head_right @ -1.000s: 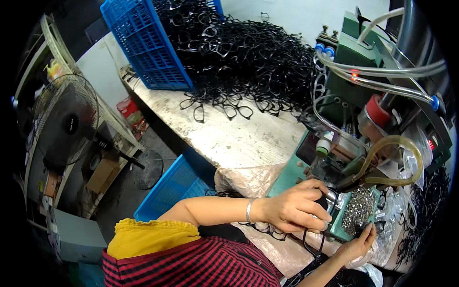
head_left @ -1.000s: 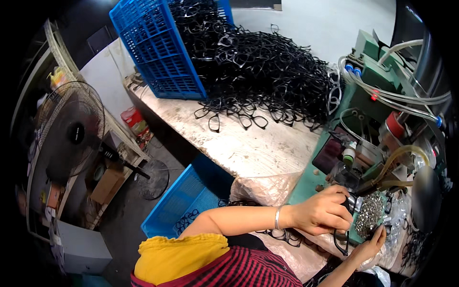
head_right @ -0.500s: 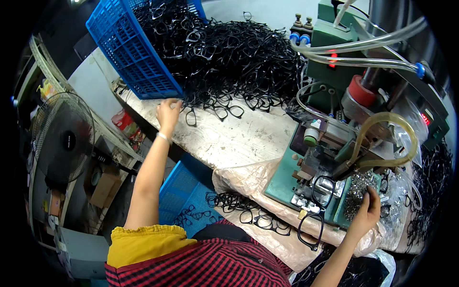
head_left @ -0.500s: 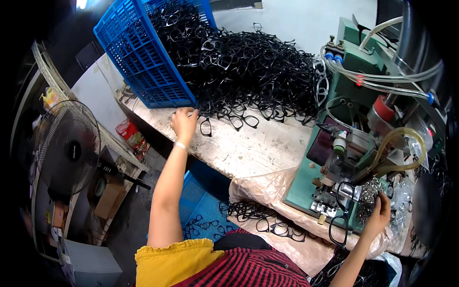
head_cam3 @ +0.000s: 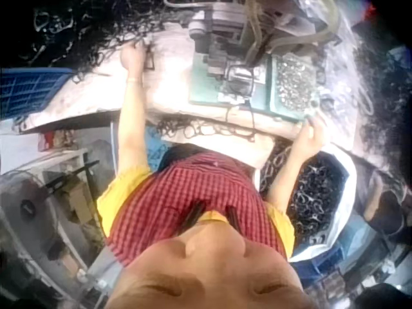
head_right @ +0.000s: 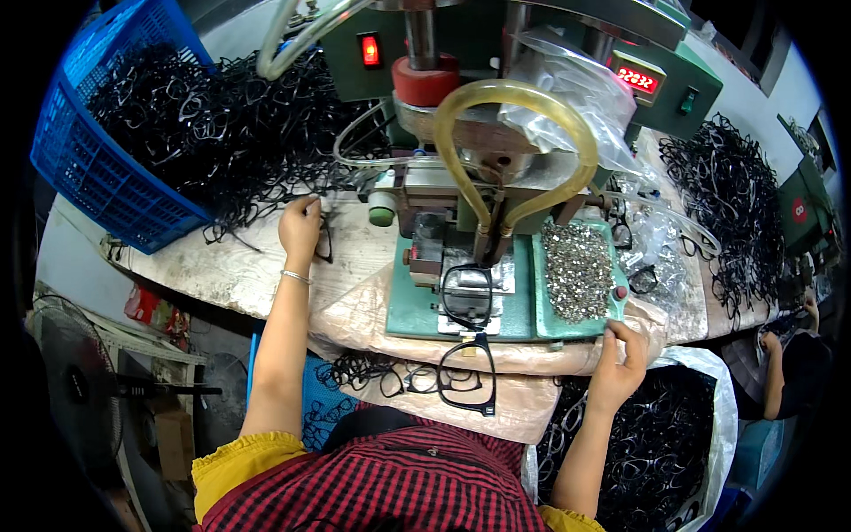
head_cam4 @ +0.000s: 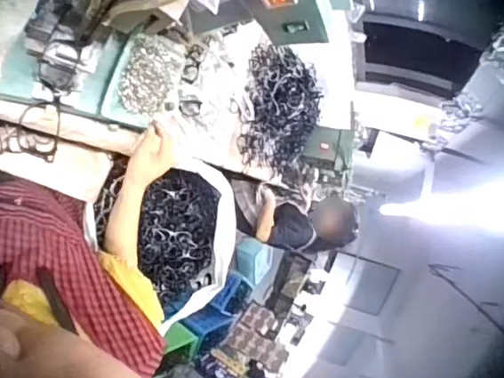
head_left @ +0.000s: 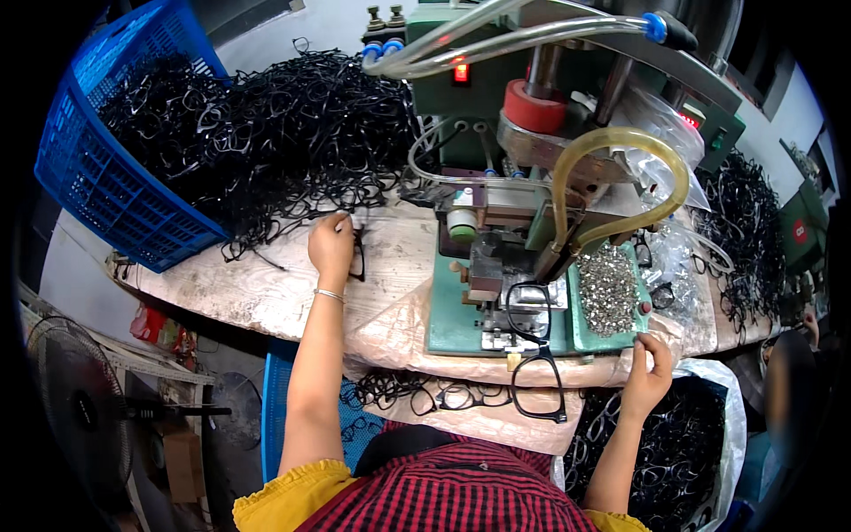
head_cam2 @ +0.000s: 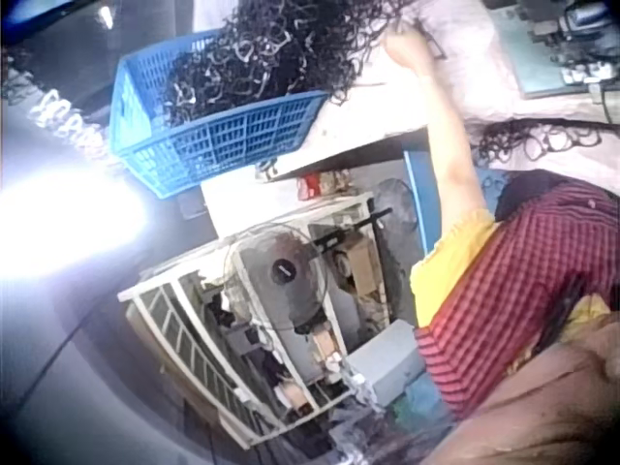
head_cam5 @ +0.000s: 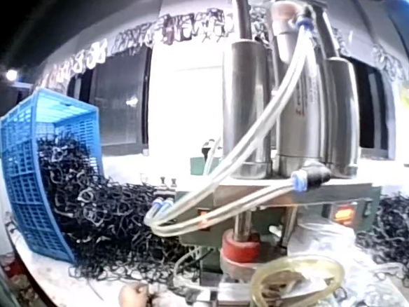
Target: The person assembles eyeglasses by inserting small metal components into the frame arms using a press machine. They pick up frames from a pile, place them in the machine, add the components, and operate the press. Finished frames are placed into a blue basket.
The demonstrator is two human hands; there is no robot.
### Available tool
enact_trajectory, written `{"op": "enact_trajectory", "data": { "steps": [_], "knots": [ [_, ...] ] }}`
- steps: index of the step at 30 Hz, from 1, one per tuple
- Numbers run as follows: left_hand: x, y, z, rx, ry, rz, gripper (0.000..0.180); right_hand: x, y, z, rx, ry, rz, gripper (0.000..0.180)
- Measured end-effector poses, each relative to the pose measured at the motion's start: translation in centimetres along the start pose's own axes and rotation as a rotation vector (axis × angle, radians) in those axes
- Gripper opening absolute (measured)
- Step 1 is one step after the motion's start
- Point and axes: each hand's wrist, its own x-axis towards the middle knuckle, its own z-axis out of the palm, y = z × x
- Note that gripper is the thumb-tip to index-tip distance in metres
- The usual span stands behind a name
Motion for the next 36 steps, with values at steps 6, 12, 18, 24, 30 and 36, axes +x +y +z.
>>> {"op": "enact_trajectory", "data": {
  "steps": [6, 12, 18, 24, 30, 36],
  "knots": [
    [0.7, 3.8, -1.2, 0.269, 0.074, 0.216, 0.018, 3.8, -5.6, 4.7, 0.290, -0.200, 0.029, 0.011],
    [-1.1, 3.1, -2.2, 0.218, 0.143, 0.291, 0.018, 3.3, -3.2, 8.5, 0.380, -0.137, 0.168, 0.013],
    [-3.5, 1.8, 0.7, 0.460, -0.025, 0.276, 0.034, 3.8, -10.2, 10.1, 0.595, -0.192, -0.013, 0.024],
    [-4.1, 4.4, -4.5, -0.222, -0.025, -0.028, 0.032, 2.9, -13.0, 10.4, 0.968, -0.314, 0.138, 0.055],
    [-6.9, 19.4, -17.3, -1.141, -0.128, 0.733, 0.018, 2.5, -13.9, 10.0, 1.185, -0.329, 0.339, 0.059],
    [-6.2, 21.0, -14.6, -1.164, -0.049, 0.672, 0.016, 1.9, -15.2, 10.6, 1.243, -0.277, 0.389, 0.055]
  ]
}}
